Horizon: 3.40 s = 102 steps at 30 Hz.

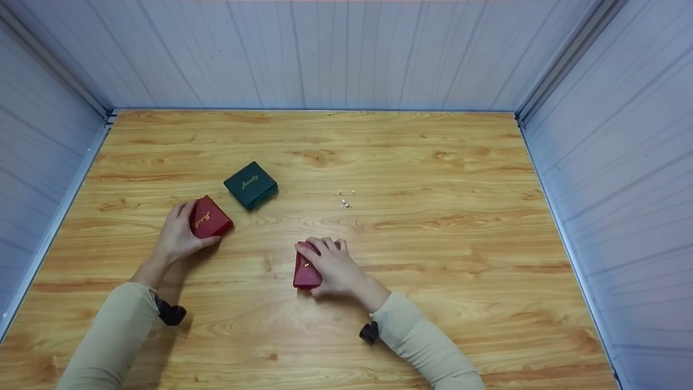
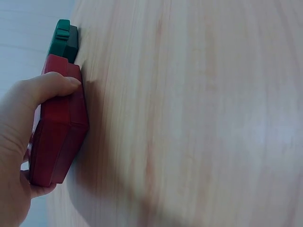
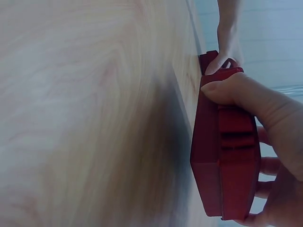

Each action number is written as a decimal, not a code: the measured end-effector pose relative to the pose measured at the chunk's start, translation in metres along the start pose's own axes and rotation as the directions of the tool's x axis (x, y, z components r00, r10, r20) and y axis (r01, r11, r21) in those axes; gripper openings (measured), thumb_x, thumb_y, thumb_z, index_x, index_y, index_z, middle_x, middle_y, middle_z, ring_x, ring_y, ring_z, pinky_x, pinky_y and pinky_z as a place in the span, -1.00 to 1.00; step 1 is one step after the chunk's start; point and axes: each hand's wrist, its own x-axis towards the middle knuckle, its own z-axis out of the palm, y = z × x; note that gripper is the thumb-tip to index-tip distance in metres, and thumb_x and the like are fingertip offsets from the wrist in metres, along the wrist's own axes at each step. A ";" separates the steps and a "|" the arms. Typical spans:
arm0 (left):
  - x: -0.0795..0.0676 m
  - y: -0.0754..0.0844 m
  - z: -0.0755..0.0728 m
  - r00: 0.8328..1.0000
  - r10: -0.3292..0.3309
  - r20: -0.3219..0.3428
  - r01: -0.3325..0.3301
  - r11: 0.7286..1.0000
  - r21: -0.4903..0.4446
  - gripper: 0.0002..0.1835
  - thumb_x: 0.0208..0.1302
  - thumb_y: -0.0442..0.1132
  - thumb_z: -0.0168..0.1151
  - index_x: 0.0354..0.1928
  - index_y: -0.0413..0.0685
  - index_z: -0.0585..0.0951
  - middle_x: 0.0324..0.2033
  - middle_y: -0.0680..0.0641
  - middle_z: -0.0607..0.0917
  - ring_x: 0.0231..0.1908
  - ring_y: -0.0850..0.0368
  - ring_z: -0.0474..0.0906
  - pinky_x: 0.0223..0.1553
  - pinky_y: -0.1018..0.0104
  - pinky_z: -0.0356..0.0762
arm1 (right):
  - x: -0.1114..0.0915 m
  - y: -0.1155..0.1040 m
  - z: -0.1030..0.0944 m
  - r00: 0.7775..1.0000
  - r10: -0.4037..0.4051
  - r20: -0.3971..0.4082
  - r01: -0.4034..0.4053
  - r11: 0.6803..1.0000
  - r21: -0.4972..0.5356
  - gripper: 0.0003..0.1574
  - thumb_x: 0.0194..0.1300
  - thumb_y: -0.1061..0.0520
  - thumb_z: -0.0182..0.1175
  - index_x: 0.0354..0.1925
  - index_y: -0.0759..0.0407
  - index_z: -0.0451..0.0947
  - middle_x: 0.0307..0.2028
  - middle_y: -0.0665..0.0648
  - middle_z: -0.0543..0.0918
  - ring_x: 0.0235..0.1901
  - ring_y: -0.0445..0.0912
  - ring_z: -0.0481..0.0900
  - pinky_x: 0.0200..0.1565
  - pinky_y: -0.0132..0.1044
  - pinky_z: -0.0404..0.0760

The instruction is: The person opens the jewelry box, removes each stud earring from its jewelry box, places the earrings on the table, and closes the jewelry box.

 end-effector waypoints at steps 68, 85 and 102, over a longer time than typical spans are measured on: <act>-0.010 0.010 0.011 0.953 0.182 -0.244 -0.164 0.982 0.095 0.01 -0.14 0.14 0.32 0.25 -0.34 0.12 0.15 -0.32 0.20 0.15 -0.24 0.08 0.20 -0.08 -0.13 | 0.006 0.003 0.012 0.999 -0.023 0.038 0.023 1.000 0.007 0.22 -0.33 -0.19 0.42 0.28 0.12 0.13 0.18 0.22 0.24 0.14 0.03 0.18 0.04 0.00 0.12; -0.021 0.038 0.014 0.920 0.295 -0.258 -0.292 0.955 0.051 -0.19 0.03 -0.06 0.25 0.25 -0.30 0.15 0.17 -0.32 0.21 0.15 -0.16 0.16 0.10 -0.03 0.20 | 0.005 0.006 0.014 0.999 -0.042 0.030 0.041 0.999 0.022 0.22 -0.30 -0.23 0.41 0.28 0.14 0.13 0.19 0.25 0.21 0.16 0.05 0.14 0.07 0.04 0.09; -0.033 0.070 0.041 0.876 0.460 -0.146 -0.464 0.886 0.003 -0.25 0.02 -0.10 0.27 0.22 -0.28 0.24 0.10 -0.24 0.34 0.10 -0.05 0.26 0.11 0.12 0.23 | 0.003 0.006 0.014 0.999 -0.050 0.012 0.050 0.998 0.028 0.20 -0.28 -0.26 0.39 0.27 0.14 0.15 0.18 0.25 0.23 0.16 0.05 0.14 0.06 0.05 0.09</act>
